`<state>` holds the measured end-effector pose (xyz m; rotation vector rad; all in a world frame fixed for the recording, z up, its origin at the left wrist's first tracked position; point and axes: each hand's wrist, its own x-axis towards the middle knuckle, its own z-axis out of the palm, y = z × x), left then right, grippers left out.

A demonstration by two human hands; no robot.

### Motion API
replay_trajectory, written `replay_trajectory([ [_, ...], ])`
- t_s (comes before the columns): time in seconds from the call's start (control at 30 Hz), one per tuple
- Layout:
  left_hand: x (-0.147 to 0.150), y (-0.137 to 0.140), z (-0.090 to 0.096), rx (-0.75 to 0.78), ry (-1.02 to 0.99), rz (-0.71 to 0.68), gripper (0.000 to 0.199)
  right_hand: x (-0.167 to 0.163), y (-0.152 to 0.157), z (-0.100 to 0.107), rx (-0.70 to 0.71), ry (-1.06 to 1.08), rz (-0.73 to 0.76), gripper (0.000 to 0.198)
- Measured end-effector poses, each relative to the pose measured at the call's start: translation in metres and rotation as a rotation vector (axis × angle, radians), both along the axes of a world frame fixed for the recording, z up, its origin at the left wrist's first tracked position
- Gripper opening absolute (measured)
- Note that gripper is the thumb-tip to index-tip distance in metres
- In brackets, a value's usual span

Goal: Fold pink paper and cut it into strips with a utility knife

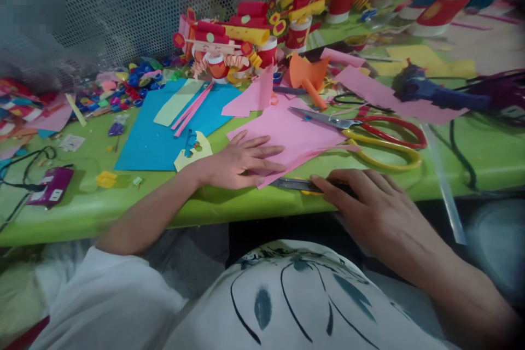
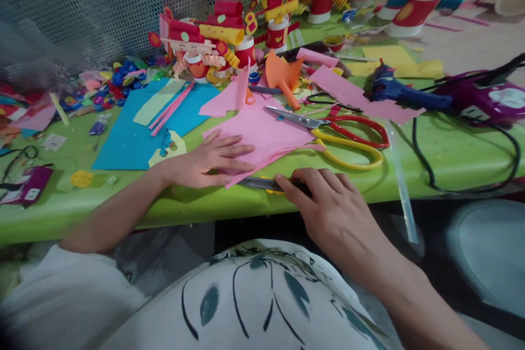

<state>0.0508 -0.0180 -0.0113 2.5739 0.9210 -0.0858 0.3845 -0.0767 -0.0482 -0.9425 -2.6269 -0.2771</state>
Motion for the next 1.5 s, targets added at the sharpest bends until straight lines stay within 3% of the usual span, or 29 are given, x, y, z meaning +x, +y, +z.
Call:
replay_trajectory([
  [0.4, -0.0042, 0.0043, 0.0041, -0.053, 0.100, -0.054, 0.065, 0.0041, 0.0047, 0.0000, 0.001, -0.028, 0.036, 0.057],
  [0.77, -0.0031, 0.0013, 0.0011, -0.030, 0.083, -0.023, 0.065, 0.0048, 0.0022, 0.0007, -0.009, -0.015, 0.050, 0.051],
  [1.03, -0.0021, 0.0017, 0.0011, -0.036, 0.093, -0.012, 0.066, -0.0015, -0.0001, 0.0006, -0.057, -0.006, 0.063, 0.064],
  [1.27, -0.0028, 0.0025, -0.0019, -0.035, 0.087, -0.013, 0.067, -0.0028, -0.0018, -0.0008, -0.059, -0.003, 0.070, 0.060],
  [1.5, -0.0028, 0.0042, -0.0055, -0.079, 0.071, 0.025, 0.056, 0.0065, -0.0010, 0.0007, -0.016, -0.036, 0.016, 0.055],
])
